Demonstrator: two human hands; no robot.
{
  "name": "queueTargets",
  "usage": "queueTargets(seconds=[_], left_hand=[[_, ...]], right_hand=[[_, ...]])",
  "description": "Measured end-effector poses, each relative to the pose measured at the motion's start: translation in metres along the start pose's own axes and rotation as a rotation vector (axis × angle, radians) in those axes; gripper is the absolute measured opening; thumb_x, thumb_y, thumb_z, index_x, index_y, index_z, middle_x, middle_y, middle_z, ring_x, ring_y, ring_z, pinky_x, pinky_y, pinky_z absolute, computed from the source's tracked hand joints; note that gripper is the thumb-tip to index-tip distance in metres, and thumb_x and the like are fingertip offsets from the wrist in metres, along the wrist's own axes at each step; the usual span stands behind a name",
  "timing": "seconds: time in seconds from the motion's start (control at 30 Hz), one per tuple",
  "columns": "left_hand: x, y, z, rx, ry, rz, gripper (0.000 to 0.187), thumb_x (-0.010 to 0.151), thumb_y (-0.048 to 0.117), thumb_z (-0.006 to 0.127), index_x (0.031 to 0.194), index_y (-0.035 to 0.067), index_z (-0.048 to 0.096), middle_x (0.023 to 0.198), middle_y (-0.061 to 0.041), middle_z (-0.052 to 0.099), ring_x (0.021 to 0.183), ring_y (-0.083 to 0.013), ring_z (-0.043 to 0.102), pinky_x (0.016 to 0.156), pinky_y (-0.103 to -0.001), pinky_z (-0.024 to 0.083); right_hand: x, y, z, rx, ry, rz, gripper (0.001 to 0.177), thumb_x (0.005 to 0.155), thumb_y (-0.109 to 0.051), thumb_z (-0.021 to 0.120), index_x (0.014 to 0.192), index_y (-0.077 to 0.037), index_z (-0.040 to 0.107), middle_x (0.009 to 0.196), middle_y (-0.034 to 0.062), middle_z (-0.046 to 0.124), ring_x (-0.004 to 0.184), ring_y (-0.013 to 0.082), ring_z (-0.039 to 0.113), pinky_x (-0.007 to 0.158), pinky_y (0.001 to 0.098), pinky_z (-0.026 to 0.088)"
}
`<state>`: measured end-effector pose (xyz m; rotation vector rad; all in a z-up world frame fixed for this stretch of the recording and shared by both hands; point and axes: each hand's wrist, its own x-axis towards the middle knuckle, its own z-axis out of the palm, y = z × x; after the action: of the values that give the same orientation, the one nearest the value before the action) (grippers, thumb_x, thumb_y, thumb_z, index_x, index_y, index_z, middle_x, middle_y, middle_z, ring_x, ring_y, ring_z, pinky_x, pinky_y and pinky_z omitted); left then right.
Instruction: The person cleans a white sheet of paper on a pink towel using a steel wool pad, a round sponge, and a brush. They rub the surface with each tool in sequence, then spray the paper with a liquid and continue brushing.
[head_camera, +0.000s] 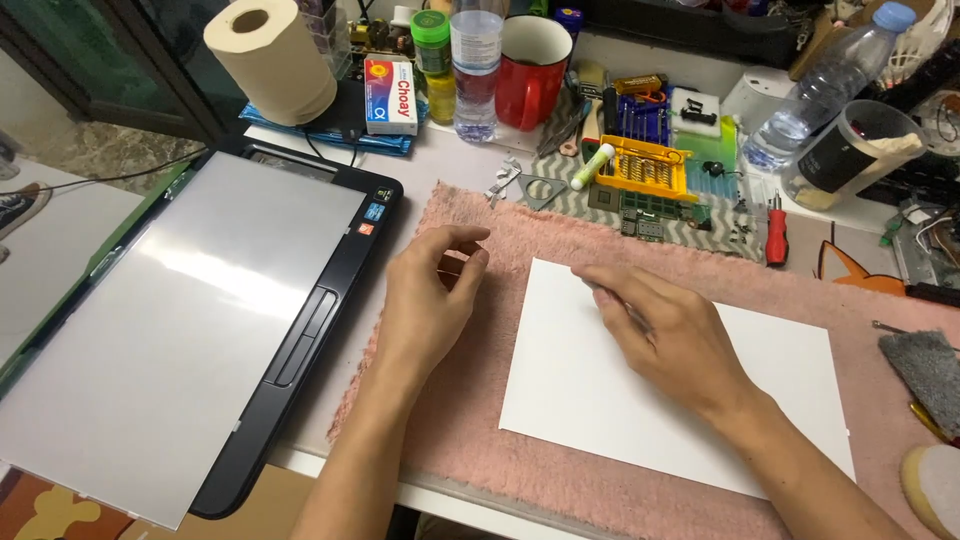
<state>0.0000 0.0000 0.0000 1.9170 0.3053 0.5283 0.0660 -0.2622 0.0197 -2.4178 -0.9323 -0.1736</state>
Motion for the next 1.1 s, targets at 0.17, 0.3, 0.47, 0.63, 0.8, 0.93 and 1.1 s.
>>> queueTargets(seconds=[0.17,0.3,0.47,0.63,0.8,0.93,1.1], left_hand=[[0.004,-0.013,0.002,0.002,0.013,0.051,0.025,0.100,0.006,0.081,0.123,0.010,0.088,0.105,-0.016,0.086,0.088,-0.0333,0.087,0.075,-0.042,0.071],[0.006,-0.019,0.003,0.005,0.021,0.099,0.023,0.100,0.007,0.082,0.122,0.010,0.088,0.101,-0.015,0.086,0.085,-0.0315,0.086,0.073,-0.041,0.070],[0.006,-0.018,-0.001,0.002,0.026,0.107,0.023,0.100,0.006,0.082,0.122,0.010,0.088,0.102,-0.016,0.086,0.083,-0.0312,0.086,0.072,-0.040,0.070],[0.005,-0.015,-0.007,-0.005,-0.042,0.074,0.020,0.104,0.011,0.079,0.121,0.015,0.088,0.113,0.000,0.087,0.085,-0.0119,0.075,0.078,-0.027,0.061],[0.004,-0.008,-0.007,0.039,-0.032,0.090,0.018,0.104,0.011,0.079,0.120,0.013,0.087,0.117,-0.001,0.089,0.085,-0.0132,0.079,0.078,-0.028,0.063],[0.002,-0.001,-0.010,0.064,-0.045,0.087,0.019,0.104,0.011,0.079,0.121,0.012,0.088,0.118,-0.001,0.089,0.087,-0.0137,0.080,0.080,-0.028,0.065],[0.001,-0.002,-0.009,0.090,-0.027,0.098,0.018,0.107,0.010,0.078,0.122,0.011,0.088,0.115,-0.001,0.089,0.084,-0.0123,0.078,0.078,-0.027,0.061]], right_hand=[[0.003,-0.001,0.005,0.029,0.025,-0.008,0.030,0.112,-0.026,0.067,0.134,-0.027,0.087,0.100,0.0068,0.090,0.093,0.0296,0.088,0.078,0.0443,0.071],[0.004,0.007,0.013,0.026,0.053,-0.019,0.024,0.110,-0.023,0.071,0.126,-0.025,0.089,0.096,0.0058,0.090,0.088,0.0274,0.088,0.075,0.0419,0.070],[-0.007,0.016,0.009,-0.018,0.075,-0.024,0.023,0.109,-0.022,0.072,0.123,-0.027,0.089,0.096,0.0045,0.090,0.091,0.0273,0.088,0.077,0.0410,0.070],[-0.030,0.042,-0.023,-0.122,0.074,-0.138,0.030,0.109,-0.014,0.072,0.137,-0.019,0.082,0.101,-0.0050,0.084,0.059,0.0110,0.063,0.067,0.0332,0.060],[-0.046,0.057,-0.035,-0.094,0.058,-0.018,0.018,0.107,-0.019,0.072,0.120,-0.019,0.084,0.118,-0.0054,0.089,0.058,0.0141,0.064,0.072,0.0338,0.055],[-0.062,0.065,-0.047,-0.111,0.149,-0.025,0.016,0.108,-0.016,0.072,0.119,-0.018,0.084,0.115,-0.0053,0.088,0.054,0.0127,0.058,0.071,0.0312,0.054],[-0.087,0.075,-0.089,-0.134,0.177,0.015,0.032,0.112,-0.006,0.066,0.140,-0.011,0.081,0.099,0.0003,0.079,0.062,0.0157,0.052,0.071,0.0326,0.048]])
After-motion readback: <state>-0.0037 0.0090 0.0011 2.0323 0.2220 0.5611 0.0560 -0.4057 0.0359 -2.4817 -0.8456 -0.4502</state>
